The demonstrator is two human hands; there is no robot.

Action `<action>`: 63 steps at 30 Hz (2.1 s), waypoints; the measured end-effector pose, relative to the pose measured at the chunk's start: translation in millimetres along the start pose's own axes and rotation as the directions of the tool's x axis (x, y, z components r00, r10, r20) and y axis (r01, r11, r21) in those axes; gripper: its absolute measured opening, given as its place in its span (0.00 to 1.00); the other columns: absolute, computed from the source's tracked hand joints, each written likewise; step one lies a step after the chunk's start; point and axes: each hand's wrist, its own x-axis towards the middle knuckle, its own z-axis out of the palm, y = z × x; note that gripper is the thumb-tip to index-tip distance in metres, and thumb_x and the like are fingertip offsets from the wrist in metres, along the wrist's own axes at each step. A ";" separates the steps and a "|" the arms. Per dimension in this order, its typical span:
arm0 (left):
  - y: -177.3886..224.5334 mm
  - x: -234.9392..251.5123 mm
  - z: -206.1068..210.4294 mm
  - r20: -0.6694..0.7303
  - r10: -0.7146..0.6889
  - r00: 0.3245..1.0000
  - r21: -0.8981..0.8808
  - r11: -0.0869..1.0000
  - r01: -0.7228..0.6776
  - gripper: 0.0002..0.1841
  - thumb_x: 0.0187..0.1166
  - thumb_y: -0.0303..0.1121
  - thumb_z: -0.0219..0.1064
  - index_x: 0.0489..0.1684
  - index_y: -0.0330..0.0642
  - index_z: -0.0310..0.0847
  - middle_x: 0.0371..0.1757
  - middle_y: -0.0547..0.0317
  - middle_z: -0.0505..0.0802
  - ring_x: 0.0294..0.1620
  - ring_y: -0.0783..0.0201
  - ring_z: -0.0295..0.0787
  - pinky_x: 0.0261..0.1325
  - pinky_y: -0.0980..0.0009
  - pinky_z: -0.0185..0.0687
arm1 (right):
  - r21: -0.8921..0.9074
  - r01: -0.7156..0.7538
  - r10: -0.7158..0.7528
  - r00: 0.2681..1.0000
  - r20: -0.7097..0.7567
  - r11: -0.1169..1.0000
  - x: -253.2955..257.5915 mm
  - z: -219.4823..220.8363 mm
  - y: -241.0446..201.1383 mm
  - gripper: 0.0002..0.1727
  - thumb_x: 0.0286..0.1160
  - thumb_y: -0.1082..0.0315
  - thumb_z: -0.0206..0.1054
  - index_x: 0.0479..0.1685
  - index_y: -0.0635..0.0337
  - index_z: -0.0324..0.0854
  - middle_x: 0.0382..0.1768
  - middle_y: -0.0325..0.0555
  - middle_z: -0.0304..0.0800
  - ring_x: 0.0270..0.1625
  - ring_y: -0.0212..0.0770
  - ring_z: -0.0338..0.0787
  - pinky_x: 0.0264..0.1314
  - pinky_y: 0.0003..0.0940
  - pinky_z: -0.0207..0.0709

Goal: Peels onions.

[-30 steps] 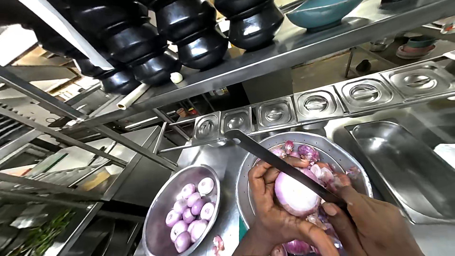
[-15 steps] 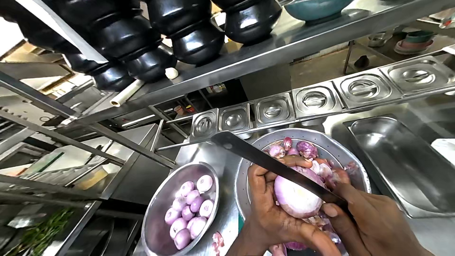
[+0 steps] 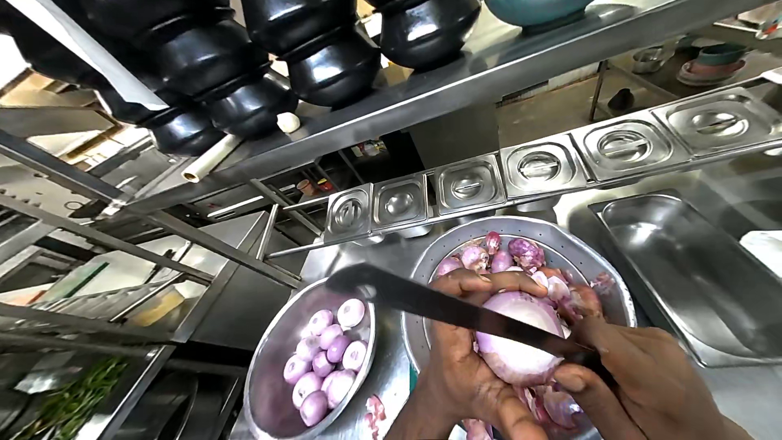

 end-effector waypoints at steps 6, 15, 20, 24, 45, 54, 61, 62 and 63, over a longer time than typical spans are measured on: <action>1.7 -5.5 3.3 0.004 -0.052 0.999 -0.194 0.980 0.052 0.38 0.68 0.58 0.74 0.77 0.60 0.62 0.65 0.55 0.89 0.66 0.54 0.87 0.69 0.60 0.82 | -0.079 0.077 -0.080 0.996 -0.036 0.994 -1.0 -1.6 1.1 0.31 0.91 0.36 0.41 0.29 0.50 0.72 0.14 0.35 0.69 0.15 0.31 0.70 0.16 0.28 0.59; -6.1 -0.3 14.8 -0.136 -0.087 0.987 -0.323 0.946 0.038 0.35 0.72 0.72 0.57 0.69 0.59 0.71 0.60 0.51 0.92 0.63 0.53 0.89 0.67 0.62 0.81 | -0.115 0.180 -0.175 0.983 0.052 0.977 -8.7 8.9 -15.1 0.32 0.90 0.36 0.43 0.28 0.52 0.72 0.13 0.40 0.71 0.14 0.40 0.73 0.16 0.35 0.63; -4.0 1.0 10.2 -0.127 -0.012 0.992 -0.304 0.952 -0.028 0.33 0.73 0.67 0.62 0.69 0.55 0.71 0.62 0.50 0.91 0.65 0.51 0.88 0.70 0.60 0.81 | -0.090 -0.023 0.025 1.000 0.020 0.996 1.5 -1.9 -7.4 0.38 0.79 0.23 0.45 0.29 0.50 0.71 0.12 0.35 0.66 0.12 0.31 0.69 0.12 0.29 0.58; -4.1 -0.5 10.1 -0.086 0.005 0.996 -0.278 0.960 -0.029 0.32 0.74 0.66 0.60 0.70 0.56 0.72 0.62 0.53 0.91 0.66 0.54 0.87 0.69 0.61 0.80 | -0.128 -0.009 0.011 1.000 0.013 0.992 5.4 -3.7 -5.0 0.37 0.78 0.23 0.48 0.26 0.48 0.70 0.11 0.33 0.63 0.12 0.30 0.65 0.12 0.28 0.54; -33.0 -6.9 14.1 -0.291 -0.441 0.849 -0.335 0.878 0.341 0.53 0.66 0.85 0.32 0.40 0.45 0.91 0.36 0.52 0.95 0.40 0.59 0.94 0.48 0.65 0.90 | -0.311 0.123 -0.074 0.983 0.167 0.942 4.3 20.1 -19.1 0.33 0.89 0.37 0.44 0.24 0.53 0.74 0.10 0.41 0.70 0.10 0.44 0.74 0.08 0.39 0.61; -35.5 -7.4 6.2 -0.391 -0.368 0.844 -0.216 0.928 0.304 0.49 0.73 0.80 0.33 0.45 0.46 0.90 0.41 0.52 0.95 0.44 0.59 0.93 0.51 0.64 0.89 | -0.222 -0.067 0.087 0.993 0.085 0.973 11.2 16.2 7.7 0.41 0.76 0.20 0.44 0.22 0.49 0.73 0.06 0.35 0.63 0.07 0.38 0.68 0.07 0.37 0.58; -29.6 -6.1 11.5 -0.367 -0.094 0.925 -0.018 0.995 0.094 0.44 0.75 0.79 0.35 0.54 0.54 0.89 0.50 0.62 0.95 0.57 0.63 0.91 0.63 0.65 0.85 | -0.110 -0.121 0.130 0.989 0.074 0.987 15.2 20.7 2.5 0.39 0.77 0.22 0.47 0.23 0.50 0.72 0.08 0.34 0.63 0.09 0.35 0.67 0.09 0.35 0.58; -29.8 -5.8 11.1 -0.363 -0.058 0.930 0.008 0.998 0.065 0.44 0.76 0.78 0.36 0.54 0.54 0.89 0.50 0.62 0.95 0.57 0.62 0.91 0.63 0.65 0.85 | -0.106 -0.125 0.134 0.988 0.075 0.986 14.6 21.1 0.7 0.39 0.77 0.22 0.48 0.23 0.50 0.72 0.08 0.34 0.63 0.09 0.35 0.68 0.09 0.35 0.58; -30.3 -5.8 10.8 -0.359 -0.032 0.933 0.023 0.999 0.043 0.43 0.76 0.78 0.37 0.54 0.53 0.88 0.50 0.61 0.95 0.58 0.62 0.91 0.63 0.64 0.85 | -0.101 -0.131 0.139 0.987 0.078 0.986 14.4 20.9 -1.0 0.39 0.77 0.22 0.48 0.24 0.50 0.73 0.08 0.35 0.63 0.09 0.35 0.68 0.09 0.35 0.58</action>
